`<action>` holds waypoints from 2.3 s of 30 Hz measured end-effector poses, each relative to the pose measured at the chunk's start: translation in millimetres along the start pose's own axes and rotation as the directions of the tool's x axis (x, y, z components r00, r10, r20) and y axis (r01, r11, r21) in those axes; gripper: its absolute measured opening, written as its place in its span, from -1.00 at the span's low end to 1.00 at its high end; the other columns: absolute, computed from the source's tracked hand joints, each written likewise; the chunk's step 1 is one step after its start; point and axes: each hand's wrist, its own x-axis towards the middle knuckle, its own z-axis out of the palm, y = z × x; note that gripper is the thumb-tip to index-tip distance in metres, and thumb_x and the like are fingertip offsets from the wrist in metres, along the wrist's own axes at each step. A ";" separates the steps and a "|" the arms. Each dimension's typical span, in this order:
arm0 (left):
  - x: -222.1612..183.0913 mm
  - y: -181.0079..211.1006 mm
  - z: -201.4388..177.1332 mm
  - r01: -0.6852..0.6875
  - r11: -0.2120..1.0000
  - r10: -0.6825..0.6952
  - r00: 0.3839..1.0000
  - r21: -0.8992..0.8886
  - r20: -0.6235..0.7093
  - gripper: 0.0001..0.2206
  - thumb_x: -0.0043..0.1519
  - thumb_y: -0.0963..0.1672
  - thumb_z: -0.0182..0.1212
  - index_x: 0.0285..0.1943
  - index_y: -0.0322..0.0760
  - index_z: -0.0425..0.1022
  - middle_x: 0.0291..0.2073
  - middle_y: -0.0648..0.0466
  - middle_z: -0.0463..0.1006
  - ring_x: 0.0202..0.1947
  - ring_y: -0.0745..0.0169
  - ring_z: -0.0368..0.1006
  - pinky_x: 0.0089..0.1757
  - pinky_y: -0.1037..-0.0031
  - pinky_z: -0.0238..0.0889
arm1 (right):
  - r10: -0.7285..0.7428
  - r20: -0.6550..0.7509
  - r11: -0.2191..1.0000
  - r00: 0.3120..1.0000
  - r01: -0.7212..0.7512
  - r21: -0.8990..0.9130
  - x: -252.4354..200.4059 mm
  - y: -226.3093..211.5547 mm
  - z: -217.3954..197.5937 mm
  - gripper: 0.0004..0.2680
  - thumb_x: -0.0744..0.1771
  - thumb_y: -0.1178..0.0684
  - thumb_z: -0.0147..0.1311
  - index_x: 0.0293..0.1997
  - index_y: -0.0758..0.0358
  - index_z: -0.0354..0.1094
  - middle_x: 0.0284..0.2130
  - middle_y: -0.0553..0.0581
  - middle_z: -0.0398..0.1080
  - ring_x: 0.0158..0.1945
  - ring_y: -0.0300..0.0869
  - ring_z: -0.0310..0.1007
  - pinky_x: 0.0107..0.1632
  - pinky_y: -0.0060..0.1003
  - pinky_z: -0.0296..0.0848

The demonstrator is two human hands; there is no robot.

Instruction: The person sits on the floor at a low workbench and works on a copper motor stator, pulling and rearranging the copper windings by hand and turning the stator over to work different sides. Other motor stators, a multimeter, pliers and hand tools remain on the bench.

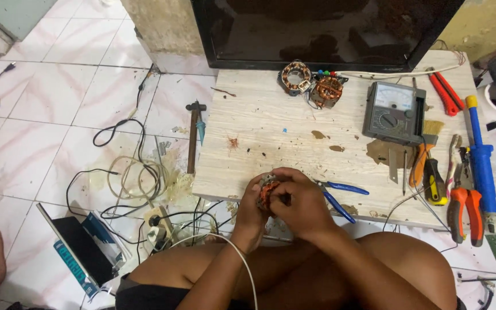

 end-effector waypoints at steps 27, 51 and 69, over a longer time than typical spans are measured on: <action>-3.0 -7.3 -1.4 0.004 1.000 -0.004 1.000 0.021 0.007 -0.46 0.41 0.02 -0.08 0.49 -0.39 0.15 0.12 -0.32 0.42 0.03 -0.16 0.45 -0.01 0.20 0.42 | 0.023 0.189 0.981 0.982 -0.059 0.184 -1.4 -3.8 -16.4 -0.90 0.25 0.09 0.28 -0.29 0.28 0.58 0.18 0.27 0.45 0.15 0.28 0.49 0.14 0.11 0.46; -11.3 2.6 10.3 -0.010 1.000 0.008 0.997 0.020 0.080 -0.48 0.40 0.03 -0.21 0.42 -0.37 0.26 -0.03 -0.34 0.50 -0.14 -0.08 0.52 -0.16 0.28 0.48 | -0.131 0.083 0.991 0.988 0.127 0.049 -4.5 1.6 -20.2 -0.89 0.25 0.09 0.27 -0.21 0.15 0.63 0.27 0.18 0.40 0.26 0.16 0.40 0.20 -0.05 0.46; -12.0 3.7 13.4 -0.150 0.987 0.137 0.975 0.063 0.172 -0.46 0.37 0.05 -0.11 0.39 -0.41 0.23 -0.15 -0.23 0.59 -0.37 0.24 0.52 -0.40 0.57 0.42 | 0.068 0.138 0.997 0.988 -0.073 0.028 -7.4 -13.1 -19.3 -0.85 0.26 0.06 0.17 -0.20 0.23 0.60 0.42 0.15 0.20 0.37 0.29 0.23 0.22 0.11 0.42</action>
